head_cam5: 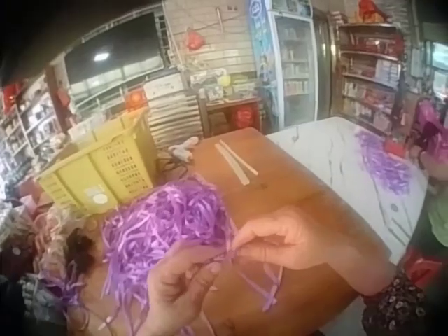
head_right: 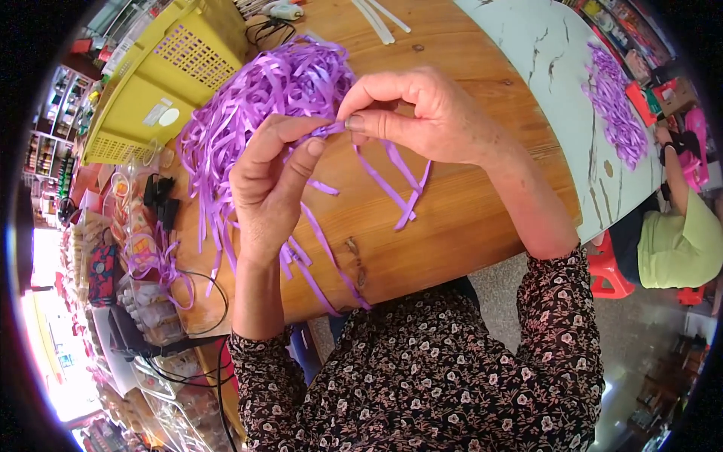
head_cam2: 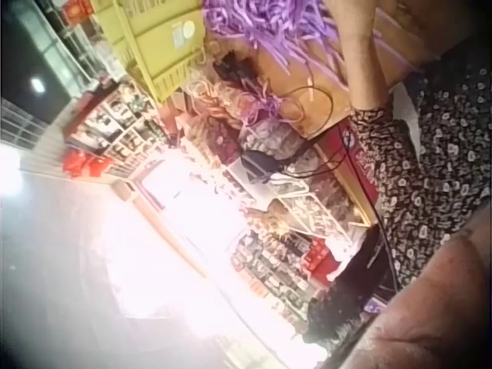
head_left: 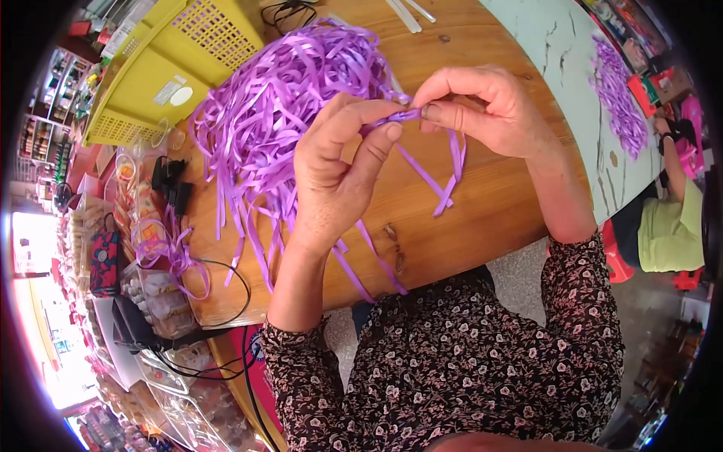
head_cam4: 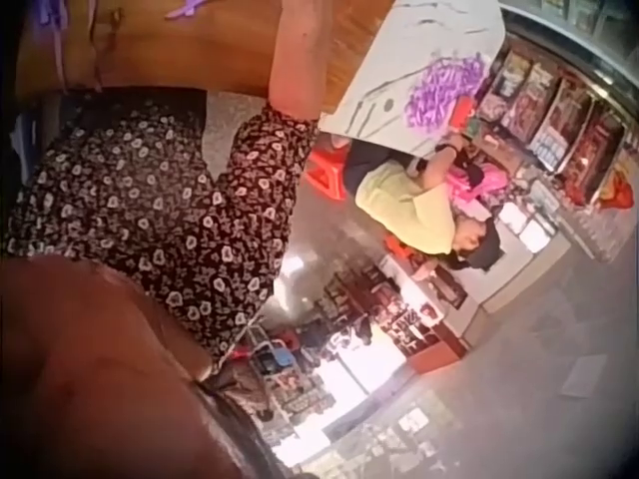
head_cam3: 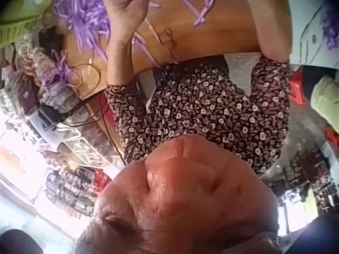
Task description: The person ties knots in purple ribbons by hand, working through them one at a time and gathering them into a pile on the wooden table.
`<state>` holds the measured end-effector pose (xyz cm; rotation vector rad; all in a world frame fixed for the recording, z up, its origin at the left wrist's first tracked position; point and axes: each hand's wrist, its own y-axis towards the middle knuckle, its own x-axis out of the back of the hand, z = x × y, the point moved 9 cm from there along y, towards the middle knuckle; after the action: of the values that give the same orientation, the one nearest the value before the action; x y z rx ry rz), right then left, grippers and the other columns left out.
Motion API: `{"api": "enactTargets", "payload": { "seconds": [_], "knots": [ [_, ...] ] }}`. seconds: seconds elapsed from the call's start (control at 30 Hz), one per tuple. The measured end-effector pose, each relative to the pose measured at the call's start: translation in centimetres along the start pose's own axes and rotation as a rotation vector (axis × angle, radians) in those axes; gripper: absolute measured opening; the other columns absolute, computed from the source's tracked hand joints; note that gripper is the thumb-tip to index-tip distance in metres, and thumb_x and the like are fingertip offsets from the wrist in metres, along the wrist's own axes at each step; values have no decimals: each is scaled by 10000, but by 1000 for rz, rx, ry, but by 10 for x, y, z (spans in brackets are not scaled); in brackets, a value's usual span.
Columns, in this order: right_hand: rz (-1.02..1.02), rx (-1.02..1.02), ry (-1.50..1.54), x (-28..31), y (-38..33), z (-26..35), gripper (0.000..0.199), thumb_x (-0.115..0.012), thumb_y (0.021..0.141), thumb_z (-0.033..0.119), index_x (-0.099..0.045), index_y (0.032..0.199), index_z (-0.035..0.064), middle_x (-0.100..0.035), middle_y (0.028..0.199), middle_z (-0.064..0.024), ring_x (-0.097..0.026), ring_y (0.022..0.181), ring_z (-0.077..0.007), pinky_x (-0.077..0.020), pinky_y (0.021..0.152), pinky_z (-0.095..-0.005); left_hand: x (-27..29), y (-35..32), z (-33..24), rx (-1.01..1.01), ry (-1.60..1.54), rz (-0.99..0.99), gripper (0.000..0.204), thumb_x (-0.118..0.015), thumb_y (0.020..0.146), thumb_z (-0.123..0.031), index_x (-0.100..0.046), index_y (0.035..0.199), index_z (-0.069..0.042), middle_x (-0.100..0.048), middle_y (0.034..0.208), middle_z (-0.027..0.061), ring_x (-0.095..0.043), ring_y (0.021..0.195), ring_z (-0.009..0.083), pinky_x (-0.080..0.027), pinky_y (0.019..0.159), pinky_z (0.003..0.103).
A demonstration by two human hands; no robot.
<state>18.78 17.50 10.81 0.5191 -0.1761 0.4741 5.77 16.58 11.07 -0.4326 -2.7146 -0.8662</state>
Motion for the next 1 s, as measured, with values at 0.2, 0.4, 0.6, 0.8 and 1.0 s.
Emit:
{"api": "enactTargets", "payload": {
  "seconds": [0.2, 0.4, 0.6, 0.8, 1.0],
  "knots": [
    [-86, 33, -189, 32, -29, -3, 82, -587, 845, -9, -611, 923, -21, -615, 804, -54, -590, 736, -111, -469, 629, -223, -3, 1, -4, 178, -225, -153, 120, -599, 840, 31, -624, 952, -5, -521, 789, -11, -441, 698, 52, -353, 633, 177],
    [-143, 8, -301, 52, -57, -14, 81, -611, 811, -22, -622, 890, -10, -607, 793, -51, -562, 685, -131, -431, 576, -249, 0, -8, 7, 33, 471, -31, 71, -625, 817, 10, -635, 887, 1, -524, 726, 22, -472, 653, 89, -382, 581, 222],
    [-285, 116, -712, 57, -70, -36, 91, -625, 790, -18, -623, 875, 15, -575, 750, -59, -549, 646, -172, -418, 544, -269, -12, -27, 60, 227, 325, 21, 95, -644, 810, -12, -638, 900, 21, -501, 687, 28, -465, 605, 77, -370, 537, 215],
    [-331, 35, -707, 68, -81, -55, 85, -627, 790, -5, -620, 869, 25, -573, 752, -60, -549, 649, -182, -422, 548, -275, 0, -38, 74, 286, 369, 53, 100, -632, 798, 18, -641, 898, 18, -558, 764, 64, -521, 641, 108, -422, 548, 230],
    [-173, -16, -532, 43, -75, -71, 101, -641, 778, 7, -629, 876, 27, -587, 763, -58, -576, 677, -192, -437, 571, -284, -48, -27, 36, -73, 908, 152, 490, -638, 761, -8, -478, 1223, 31, -508, 1196, 191, -506, 1121, 312, -393, 957, 367]
  ]
}}
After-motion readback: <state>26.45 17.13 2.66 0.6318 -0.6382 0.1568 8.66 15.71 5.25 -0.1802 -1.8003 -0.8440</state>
